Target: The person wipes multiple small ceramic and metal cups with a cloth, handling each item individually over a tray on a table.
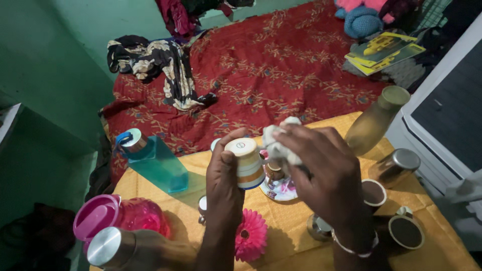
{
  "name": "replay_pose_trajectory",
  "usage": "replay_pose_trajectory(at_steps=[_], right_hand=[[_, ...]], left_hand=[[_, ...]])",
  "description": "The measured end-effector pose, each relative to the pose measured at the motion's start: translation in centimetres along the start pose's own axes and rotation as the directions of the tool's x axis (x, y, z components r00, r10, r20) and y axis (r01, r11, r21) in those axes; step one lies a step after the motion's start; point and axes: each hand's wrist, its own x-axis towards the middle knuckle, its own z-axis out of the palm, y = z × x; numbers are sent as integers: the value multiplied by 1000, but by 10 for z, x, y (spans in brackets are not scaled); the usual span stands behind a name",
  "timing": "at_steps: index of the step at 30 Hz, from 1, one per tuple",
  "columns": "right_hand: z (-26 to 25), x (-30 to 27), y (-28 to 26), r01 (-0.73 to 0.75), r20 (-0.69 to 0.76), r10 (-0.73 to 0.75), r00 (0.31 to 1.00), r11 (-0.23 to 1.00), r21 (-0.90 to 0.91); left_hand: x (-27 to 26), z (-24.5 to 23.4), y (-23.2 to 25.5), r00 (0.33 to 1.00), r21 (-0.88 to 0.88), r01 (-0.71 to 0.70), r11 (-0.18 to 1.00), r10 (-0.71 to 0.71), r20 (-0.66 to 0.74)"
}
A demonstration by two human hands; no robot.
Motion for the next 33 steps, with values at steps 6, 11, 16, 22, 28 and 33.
replay_pose_trajectory(at_steps=[6,11,16,22,28,33], right_hand=[[2,-2,-11,54,112,-75,991,983,175],[5,4,1,-20,21,19,1000,999,38],[-4,0,-5,-1,-14,2,1000,994,107],[7,2,-2,12,39,-17,999,993,118],[5,4,-5,-71,-19,71,997,997,28],[14,0,-8,23,75,-39,996,978,208]], left_hand=[[-1,9,3,998,-115,58,992,-57,13],[-6,19,17,999,207,-13,978,4,43],[-4,23,10,999,94,45,995,-44,-18],[-5,9,6,994,-21,76,997,-78,-72],[0,5,5,999,47,-26,999,28,-42],[4,8,3,999,-138,29,990,-26,25]])
